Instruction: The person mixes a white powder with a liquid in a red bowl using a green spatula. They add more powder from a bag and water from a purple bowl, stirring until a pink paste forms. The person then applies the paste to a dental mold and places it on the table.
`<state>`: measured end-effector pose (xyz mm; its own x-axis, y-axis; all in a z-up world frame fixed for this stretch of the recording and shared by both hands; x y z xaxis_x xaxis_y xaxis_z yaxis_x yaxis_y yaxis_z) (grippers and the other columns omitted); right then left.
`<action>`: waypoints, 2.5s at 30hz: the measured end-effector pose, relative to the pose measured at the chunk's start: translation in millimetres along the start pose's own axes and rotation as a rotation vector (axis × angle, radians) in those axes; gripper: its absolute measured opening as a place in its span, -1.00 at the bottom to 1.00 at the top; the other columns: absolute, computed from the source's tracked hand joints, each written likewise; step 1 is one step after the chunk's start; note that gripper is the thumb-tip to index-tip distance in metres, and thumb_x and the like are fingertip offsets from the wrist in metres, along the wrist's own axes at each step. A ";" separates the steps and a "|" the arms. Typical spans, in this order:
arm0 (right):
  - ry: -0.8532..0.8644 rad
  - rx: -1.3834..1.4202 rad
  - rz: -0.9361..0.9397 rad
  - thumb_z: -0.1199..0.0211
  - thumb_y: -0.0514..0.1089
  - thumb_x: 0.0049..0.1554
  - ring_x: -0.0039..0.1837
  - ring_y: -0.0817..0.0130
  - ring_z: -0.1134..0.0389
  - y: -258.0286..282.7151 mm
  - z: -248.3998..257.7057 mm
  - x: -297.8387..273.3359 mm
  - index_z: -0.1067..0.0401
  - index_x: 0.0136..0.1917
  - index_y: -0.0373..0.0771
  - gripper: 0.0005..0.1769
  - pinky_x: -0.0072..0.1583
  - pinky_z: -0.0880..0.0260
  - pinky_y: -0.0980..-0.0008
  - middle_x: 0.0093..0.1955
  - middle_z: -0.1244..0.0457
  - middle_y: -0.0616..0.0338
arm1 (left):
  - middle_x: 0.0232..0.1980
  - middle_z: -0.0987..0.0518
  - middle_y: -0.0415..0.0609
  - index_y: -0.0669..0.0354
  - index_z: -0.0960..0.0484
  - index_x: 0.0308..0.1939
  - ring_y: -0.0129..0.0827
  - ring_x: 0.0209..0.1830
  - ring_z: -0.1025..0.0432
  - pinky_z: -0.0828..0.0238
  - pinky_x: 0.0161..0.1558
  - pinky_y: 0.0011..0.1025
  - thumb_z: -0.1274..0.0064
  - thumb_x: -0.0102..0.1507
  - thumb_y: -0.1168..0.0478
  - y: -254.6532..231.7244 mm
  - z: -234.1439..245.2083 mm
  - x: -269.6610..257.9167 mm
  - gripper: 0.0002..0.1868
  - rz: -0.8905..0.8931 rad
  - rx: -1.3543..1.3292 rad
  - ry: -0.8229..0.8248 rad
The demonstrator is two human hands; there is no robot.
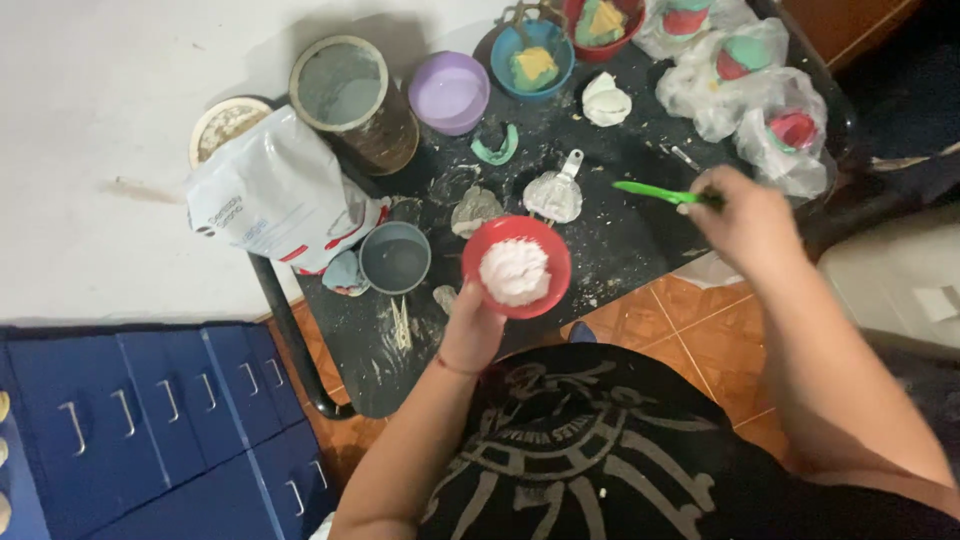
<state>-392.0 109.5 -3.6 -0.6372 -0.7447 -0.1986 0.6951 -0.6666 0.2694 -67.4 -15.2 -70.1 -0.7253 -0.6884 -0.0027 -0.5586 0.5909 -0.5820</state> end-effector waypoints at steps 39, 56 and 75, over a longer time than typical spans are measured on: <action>-0.474 -0.510 1.079 -0.39 -0.26 -0.06 -0.32 0.34 -0.27 207.4 44.2 -86.2 -0.41 -0.40 -0.09 -0.81 -0.29 -0.22 0.42 -0.47 -0.19 0.29 | 0.16 -0.64 0.16 0.13 -0.60 0.24 -0.16 0.10 -0.56 -0.56 0.15 -0.19 0.08 0.39 -0.20 12.9 -8.2 20.9 -0.44 -0.023 -0.136 -0.217; -0.392 -0.645 1.050 -0.42 -0.30 -0.10 -0.38 0.47 -0.19 199.9 54.9 -83.2 -0.50 -0.39 -0.10 -0.85 -0.34 -0.17 0.56 -0.50 -0.20 0.37 | 0.00 -0.70 0.14 0.17 -0.65 0.11 -0.18 -0.06 -0.62 -0.59 0.03 -0.27 0.16 0.41 -0.10 -7.1 -7.1 20.1 -0.52 0.036 -0.113 -0.322; -0.506 -0.499 1.151 -0.37 -0.23 -0.13 -0.32 0.42 -0.19 200.9 22.6 -74.1 -0.36 -0.44 0.03 -0.77 -0.29 -0.15 0.46 -0.45 -0.14 0.41 | 0.03 -0.68 0.17 0.13 -0.66 0.11 -0.16 -0.04 -0.62 -0.64 -0.01 -0.23 0.01 0.40 -0.14 -8.1 -21.2 15.9 -0.54 0.105 -0.116 -0.284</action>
<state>-212.7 31.6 86.5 0.4074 -0.8622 0.3010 0.8898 0.3005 -0.3435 -83.0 -22.1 -48.2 -0.6491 -0.7016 -0.2939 -0.5409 0.6974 -0.4702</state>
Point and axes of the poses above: each hand's wrist, its own x-axis towards the middle knuckle, its own z-axis out of the back of the hand, y = z × x, the point moved 1 cm from there along x, towards the middle knuckle
